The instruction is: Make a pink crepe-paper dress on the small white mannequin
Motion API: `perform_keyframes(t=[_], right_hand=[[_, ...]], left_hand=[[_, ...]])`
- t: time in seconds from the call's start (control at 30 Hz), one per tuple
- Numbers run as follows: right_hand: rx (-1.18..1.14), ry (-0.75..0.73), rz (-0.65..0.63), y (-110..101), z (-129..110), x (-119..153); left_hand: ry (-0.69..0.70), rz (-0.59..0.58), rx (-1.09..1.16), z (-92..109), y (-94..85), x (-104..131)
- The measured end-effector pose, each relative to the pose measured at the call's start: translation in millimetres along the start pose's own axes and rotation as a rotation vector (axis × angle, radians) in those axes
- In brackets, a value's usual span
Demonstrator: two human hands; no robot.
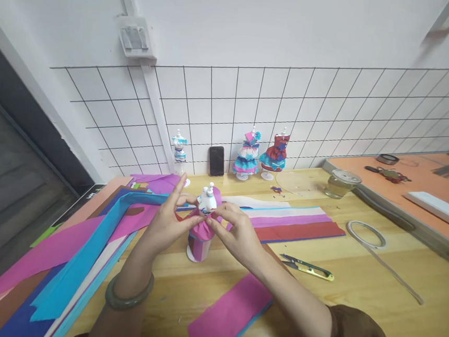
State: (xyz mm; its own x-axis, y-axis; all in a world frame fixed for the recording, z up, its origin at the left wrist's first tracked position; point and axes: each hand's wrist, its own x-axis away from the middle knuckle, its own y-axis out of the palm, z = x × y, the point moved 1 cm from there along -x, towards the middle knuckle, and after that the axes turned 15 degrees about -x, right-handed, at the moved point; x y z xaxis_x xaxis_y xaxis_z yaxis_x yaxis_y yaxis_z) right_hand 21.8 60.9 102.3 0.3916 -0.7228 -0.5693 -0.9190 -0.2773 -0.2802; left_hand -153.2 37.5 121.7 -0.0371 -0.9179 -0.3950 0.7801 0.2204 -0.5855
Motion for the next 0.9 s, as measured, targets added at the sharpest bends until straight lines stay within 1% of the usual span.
perform_keyframes(t=[0.2, 0.43, 0.5, 0.63, 0.73, 0.9], right_hand=[[0.036, -0.022, 0.031, -1.5, -6.2, 1.1], [0.086, -0.007, 0.040, -1.3, -3.6, 1.5], [0.104, 0.002, 0.049, -0.5, -2.8, 1.7], [0.111, 0.024, 0.070, 1.3, -3.5, 2.6], [0.103, 0.043, 0.085, 3.2, -4.9, 4.0], [0.104, 0.024, 0.074, 7.2, -3.4, 5.5]], left_hand=[[-0.052, -0.026, 0.073, 2.2, 0.8, 0.2], [-0.095, -0.097, 0.192, 2.1, 3.8, -1.6], [-0.074, -0.112, 0.178, 1.5, 2.7, -1.3], [-0.001, -0.125, 0.080, 0.7, -0.2, 1.0], [-0.011, -0.105, 0.021, 3.4, 0.7, 2.8], [-0.050, -0.003, -0.015, 9.7, 6.2, 2.1]])
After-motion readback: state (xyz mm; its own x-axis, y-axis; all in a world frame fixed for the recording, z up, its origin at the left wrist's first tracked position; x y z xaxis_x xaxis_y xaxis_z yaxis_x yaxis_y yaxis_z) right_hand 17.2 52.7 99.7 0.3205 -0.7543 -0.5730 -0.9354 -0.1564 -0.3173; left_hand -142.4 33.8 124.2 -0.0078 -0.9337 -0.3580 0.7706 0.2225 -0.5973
